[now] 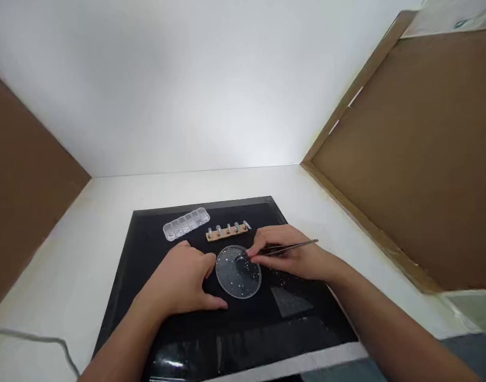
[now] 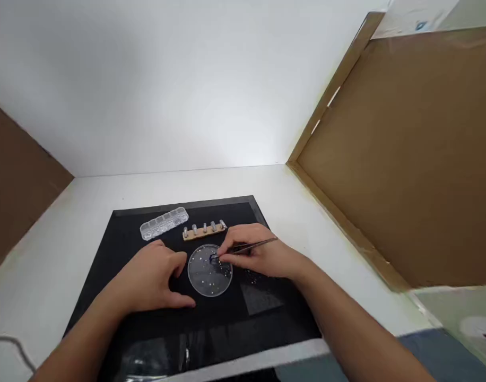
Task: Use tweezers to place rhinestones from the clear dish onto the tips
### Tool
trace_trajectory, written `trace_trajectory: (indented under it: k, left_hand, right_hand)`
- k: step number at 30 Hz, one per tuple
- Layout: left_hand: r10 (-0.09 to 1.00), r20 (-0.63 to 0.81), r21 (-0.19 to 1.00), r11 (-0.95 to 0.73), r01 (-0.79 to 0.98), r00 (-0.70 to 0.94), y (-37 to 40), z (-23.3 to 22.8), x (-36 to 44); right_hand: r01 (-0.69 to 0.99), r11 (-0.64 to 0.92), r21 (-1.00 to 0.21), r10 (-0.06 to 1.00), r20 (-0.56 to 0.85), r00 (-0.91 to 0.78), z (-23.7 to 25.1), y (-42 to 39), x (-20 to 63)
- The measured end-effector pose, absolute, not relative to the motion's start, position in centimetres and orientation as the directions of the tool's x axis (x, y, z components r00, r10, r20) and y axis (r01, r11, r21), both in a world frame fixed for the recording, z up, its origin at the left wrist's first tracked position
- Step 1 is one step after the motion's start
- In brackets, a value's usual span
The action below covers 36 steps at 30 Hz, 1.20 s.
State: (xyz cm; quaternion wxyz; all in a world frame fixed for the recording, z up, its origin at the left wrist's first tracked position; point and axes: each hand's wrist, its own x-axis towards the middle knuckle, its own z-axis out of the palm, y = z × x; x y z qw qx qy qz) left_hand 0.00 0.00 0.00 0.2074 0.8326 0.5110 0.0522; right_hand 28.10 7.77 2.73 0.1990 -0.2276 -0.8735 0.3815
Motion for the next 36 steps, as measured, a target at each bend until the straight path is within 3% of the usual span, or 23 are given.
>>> trace_trajectory:
  k: [22, 36]
  left_hand:
    - [0.876, -0.117, 0.402, -0.389, 0.829, 0.468, -0.1, 0.2, -0.1]
    - [0.879, -0.114, 0.377, -0.393, 0.838, 0.463, -0.1, 0.2, 0.0]
  right_hand:
    - [0.243, 0.599, -0.763, 0.574, 0.198, -0.794, 2.6, 7.9, 27.8]
    - [0.244, 0.68, -0.691, 0.655, 0.423, -0.626, 3.8, 8.3, 28.5]
